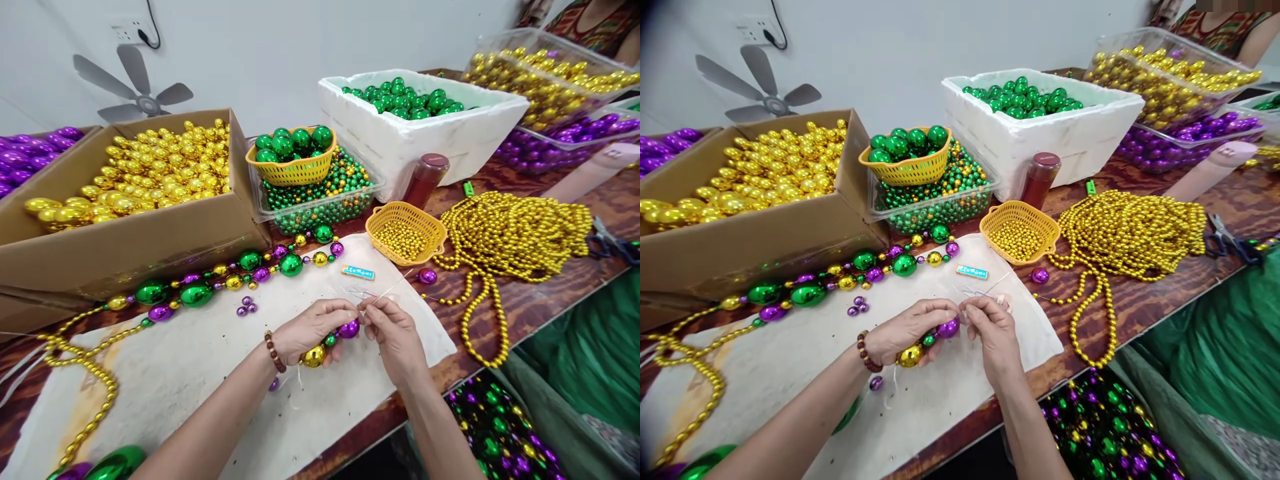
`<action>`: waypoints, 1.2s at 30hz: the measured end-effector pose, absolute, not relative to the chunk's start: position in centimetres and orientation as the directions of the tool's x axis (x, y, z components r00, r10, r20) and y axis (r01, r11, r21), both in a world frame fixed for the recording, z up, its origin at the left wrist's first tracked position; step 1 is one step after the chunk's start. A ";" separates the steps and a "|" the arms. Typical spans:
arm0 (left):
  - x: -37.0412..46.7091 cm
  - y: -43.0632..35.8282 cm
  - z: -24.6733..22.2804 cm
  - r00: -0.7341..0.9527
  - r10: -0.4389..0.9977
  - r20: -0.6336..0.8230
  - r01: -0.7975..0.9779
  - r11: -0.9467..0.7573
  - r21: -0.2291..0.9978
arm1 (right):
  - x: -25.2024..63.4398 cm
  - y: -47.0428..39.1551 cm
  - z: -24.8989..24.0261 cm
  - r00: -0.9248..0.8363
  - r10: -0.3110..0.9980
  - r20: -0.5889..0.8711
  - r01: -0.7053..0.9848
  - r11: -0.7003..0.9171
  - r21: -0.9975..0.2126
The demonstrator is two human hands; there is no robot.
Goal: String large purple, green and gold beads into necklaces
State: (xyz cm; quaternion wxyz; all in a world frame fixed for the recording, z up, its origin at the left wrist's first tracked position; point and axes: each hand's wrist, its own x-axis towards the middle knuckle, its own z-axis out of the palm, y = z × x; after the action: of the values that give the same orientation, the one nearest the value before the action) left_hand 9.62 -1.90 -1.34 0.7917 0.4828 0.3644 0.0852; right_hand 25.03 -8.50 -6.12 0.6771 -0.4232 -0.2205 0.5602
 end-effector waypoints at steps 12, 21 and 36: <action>7.8 -1.0 -1.4 0.750 0.454 -0.481 0.376 0.306 0.875 | 26.5 -9.7 -6.6 0.233 0.962 -0.140 -0.535 0.006 -0.845; 6.8 -1.3 -2.1 0.782 0.531 -0.326 0.511 -0.249 0.822 | 30.6 -10.4 -6.3 0.520 0.848 -0.107 -0.572 0.252 -0.781; 3.5 -6.3 -2.5 0.799 0.579 -0.163 0.580 -0.671 0.462 | 37.6 -12.2 -3.7 0.727 0.685 0.045 -0.304 0.379 -0.874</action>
State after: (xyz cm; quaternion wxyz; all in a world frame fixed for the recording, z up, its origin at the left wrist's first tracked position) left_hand 3.46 -6.32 -2.52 0.2531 0.9141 0.3169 -0.0015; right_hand 37.65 -12.24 -3.70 0.8047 -0.4648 -0.2051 0.3071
